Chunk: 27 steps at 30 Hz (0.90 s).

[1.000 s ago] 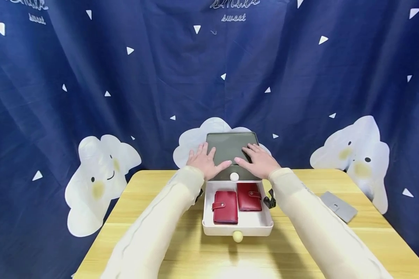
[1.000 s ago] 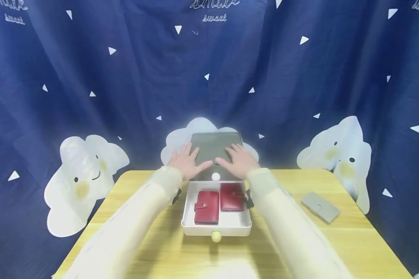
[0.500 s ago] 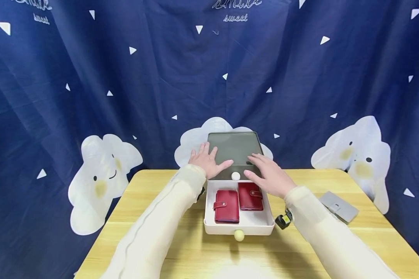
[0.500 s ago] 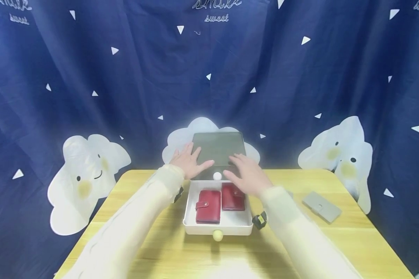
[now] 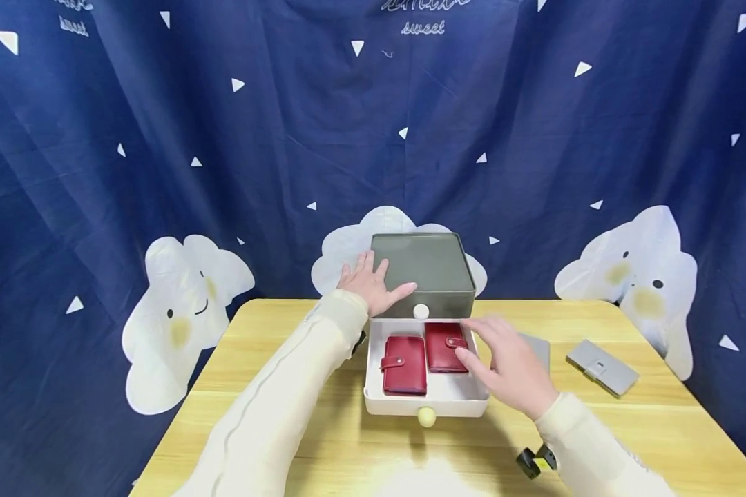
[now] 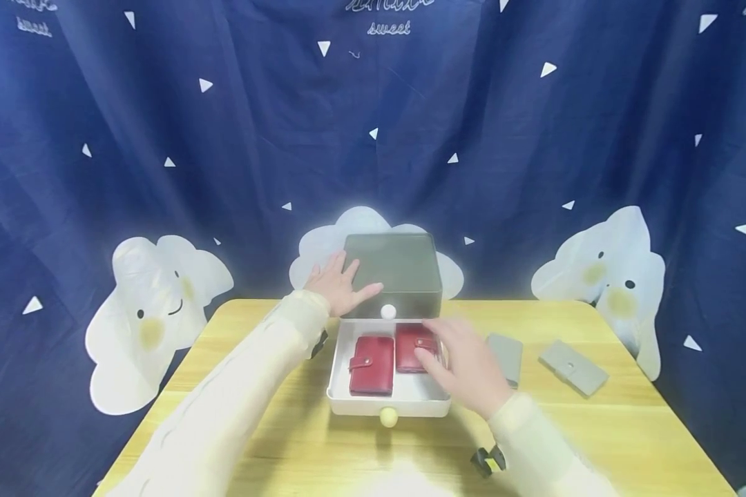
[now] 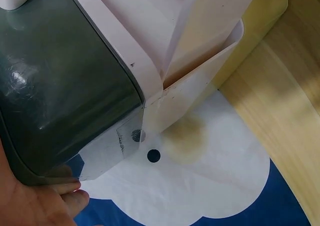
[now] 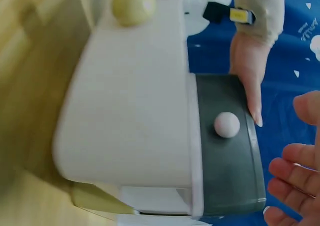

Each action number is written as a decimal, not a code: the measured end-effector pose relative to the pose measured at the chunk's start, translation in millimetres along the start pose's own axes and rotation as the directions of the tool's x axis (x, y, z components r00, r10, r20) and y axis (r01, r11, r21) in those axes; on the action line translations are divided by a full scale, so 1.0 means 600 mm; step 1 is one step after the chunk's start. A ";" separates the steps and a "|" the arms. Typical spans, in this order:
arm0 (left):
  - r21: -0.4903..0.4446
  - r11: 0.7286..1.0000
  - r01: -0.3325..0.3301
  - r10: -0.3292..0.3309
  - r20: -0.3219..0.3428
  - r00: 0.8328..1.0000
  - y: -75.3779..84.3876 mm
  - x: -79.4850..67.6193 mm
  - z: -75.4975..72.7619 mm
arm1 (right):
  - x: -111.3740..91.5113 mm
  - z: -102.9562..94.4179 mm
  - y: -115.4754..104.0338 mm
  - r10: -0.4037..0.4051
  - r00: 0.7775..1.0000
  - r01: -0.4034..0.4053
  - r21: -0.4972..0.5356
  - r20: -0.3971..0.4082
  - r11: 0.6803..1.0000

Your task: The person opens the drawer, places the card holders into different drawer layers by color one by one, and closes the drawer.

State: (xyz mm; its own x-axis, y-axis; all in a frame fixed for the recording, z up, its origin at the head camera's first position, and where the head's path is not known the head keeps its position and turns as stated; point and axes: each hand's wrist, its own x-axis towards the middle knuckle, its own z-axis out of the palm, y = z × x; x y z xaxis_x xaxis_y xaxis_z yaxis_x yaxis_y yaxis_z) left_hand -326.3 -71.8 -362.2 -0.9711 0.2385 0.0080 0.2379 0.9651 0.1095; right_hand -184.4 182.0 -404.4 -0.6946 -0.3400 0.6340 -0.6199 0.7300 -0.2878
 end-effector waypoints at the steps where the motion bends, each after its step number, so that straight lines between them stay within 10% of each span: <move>1: 0.001 1.000 0.000 0.000 -0.001 1.000 0.000 0.000 0.000 | -0.007 0.002 -0.002 -0.009 1.000 0.009 0.001 -0.012 1.000; 20: 0.028 1.000 -0.007 0.007 -0.002 1.000 0.006 -0.016 -0.010 | -0.103 0.042 -0.051 -0.030 0.996 0.044 0.168 -0.087 0.985; 27: 0.008 1.000 -0.007 0.007 -0.005 1.000 0.002 -0.007 -0.005 | -0.135 0.062 -0.065 -0.038 0.998 0.022 0.284 0.052 0.959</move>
State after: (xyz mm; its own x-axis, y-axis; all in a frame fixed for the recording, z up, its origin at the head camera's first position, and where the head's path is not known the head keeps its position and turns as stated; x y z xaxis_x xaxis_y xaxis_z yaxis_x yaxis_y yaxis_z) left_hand -322.0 -71.7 -359.3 -0.9696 0.2444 0.0138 0.2445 0.9643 0.1017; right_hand -117.6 159.1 -471.4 -0.6886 -0.3977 0.6063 -0.7129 0.5238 -0.4662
